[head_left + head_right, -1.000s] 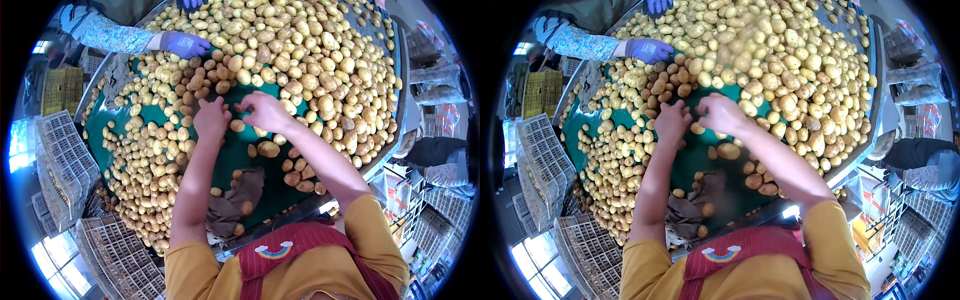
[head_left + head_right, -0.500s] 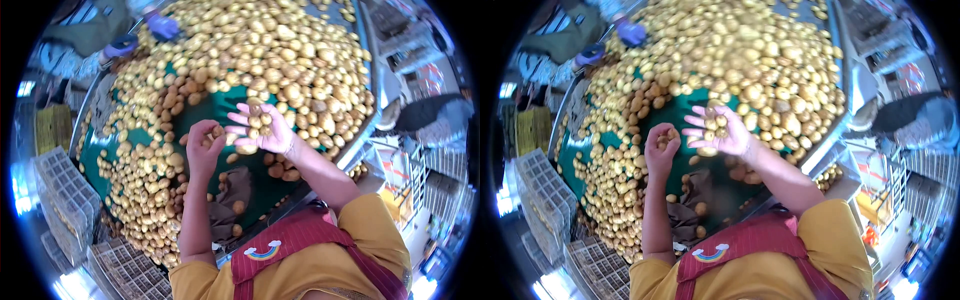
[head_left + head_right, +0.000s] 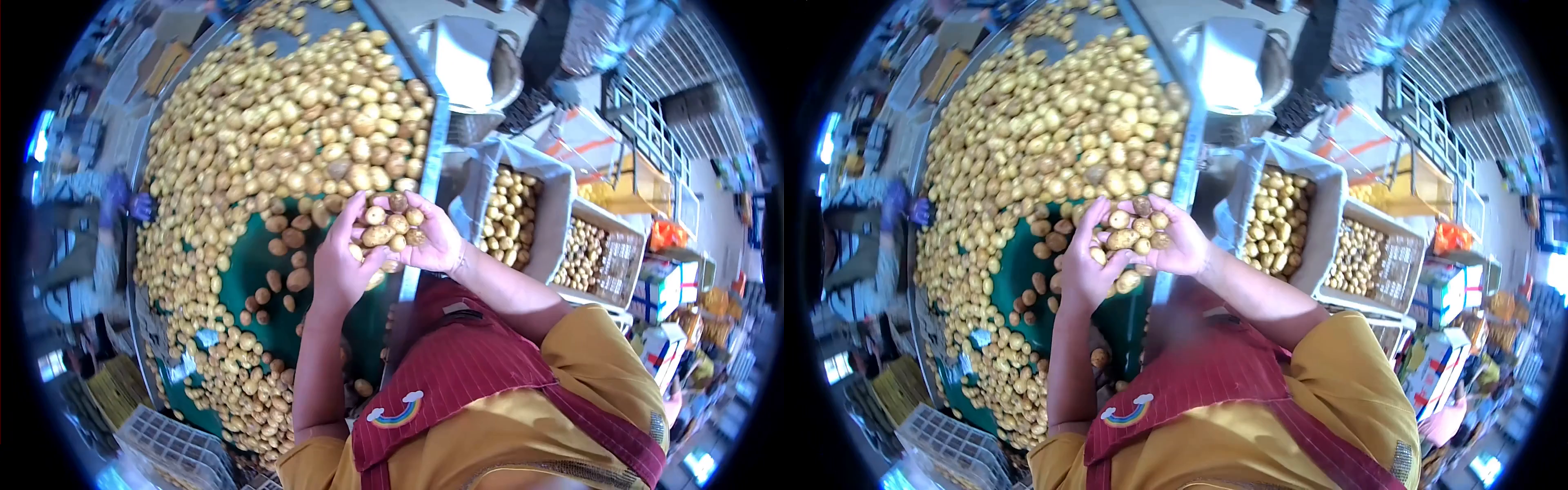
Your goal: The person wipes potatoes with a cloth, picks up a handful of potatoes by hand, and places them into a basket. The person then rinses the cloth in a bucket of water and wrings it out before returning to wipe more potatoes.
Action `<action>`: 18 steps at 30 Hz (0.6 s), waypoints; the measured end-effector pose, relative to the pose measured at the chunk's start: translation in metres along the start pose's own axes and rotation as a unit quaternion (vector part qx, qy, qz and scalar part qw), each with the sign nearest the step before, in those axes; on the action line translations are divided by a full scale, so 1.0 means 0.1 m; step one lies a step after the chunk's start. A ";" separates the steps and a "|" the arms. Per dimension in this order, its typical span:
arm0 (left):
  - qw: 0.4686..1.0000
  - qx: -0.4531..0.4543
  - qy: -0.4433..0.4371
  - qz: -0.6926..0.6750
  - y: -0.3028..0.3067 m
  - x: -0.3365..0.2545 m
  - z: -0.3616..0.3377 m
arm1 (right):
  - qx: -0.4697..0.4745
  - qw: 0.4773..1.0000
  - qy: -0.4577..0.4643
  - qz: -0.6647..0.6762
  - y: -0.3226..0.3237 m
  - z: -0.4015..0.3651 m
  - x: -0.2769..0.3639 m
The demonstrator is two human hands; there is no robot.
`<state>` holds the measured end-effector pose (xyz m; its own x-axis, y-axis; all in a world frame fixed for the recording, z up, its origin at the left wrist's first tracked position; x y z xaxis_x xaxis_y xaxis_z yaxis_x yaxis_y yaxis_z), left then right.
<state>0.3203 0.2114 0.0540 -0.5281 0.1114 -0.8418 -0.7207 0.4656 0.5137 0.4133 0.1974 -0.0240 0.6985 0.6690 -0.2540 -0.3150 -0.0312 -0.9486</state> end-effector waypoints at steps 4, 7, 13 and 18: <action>0.984 0.009 -0.070 -0.163 -0.36 -0.29 0.18 | -0.001 0.996 0.081 -0.021 -0.23 -0.42 0.30; 0.973 0.029 0.024 -0.228 -0.61 -0.18 0.24 | -0.041 0.986 0.154 -0.047 -0.33 -0.79 0.57; 0.944 0.053 0.158 -0.285 -0.98 0.06 0.12 | -0.009 0.949 0.306 -0.073 -0.57 -1.69 1.32; 0.932 0.056 0.158 -0.322 -1.02 0.38 -0.17 | -0.062 0.855 0.501 -0.120 -0.96 -2.70 2.17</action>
<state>0.3659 0.1539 -0.0276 -0.1210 -0.4786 -0.8696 -0.8914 0.4379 -0.1170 0.7690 0.1452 -0.0389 0.9526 -0.3033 -0.0246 -0.0585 -0.1032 -0.9929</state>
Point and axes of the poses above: each hand's wrist, its own z-axis towards the middle knuckle, its own y-axis out of the back of the hand, x = y × z, the point moved 9 cm from there along z, towards the middle knuckle, and after that the axes turned 12 degrees about x, right-handed, at the moved point
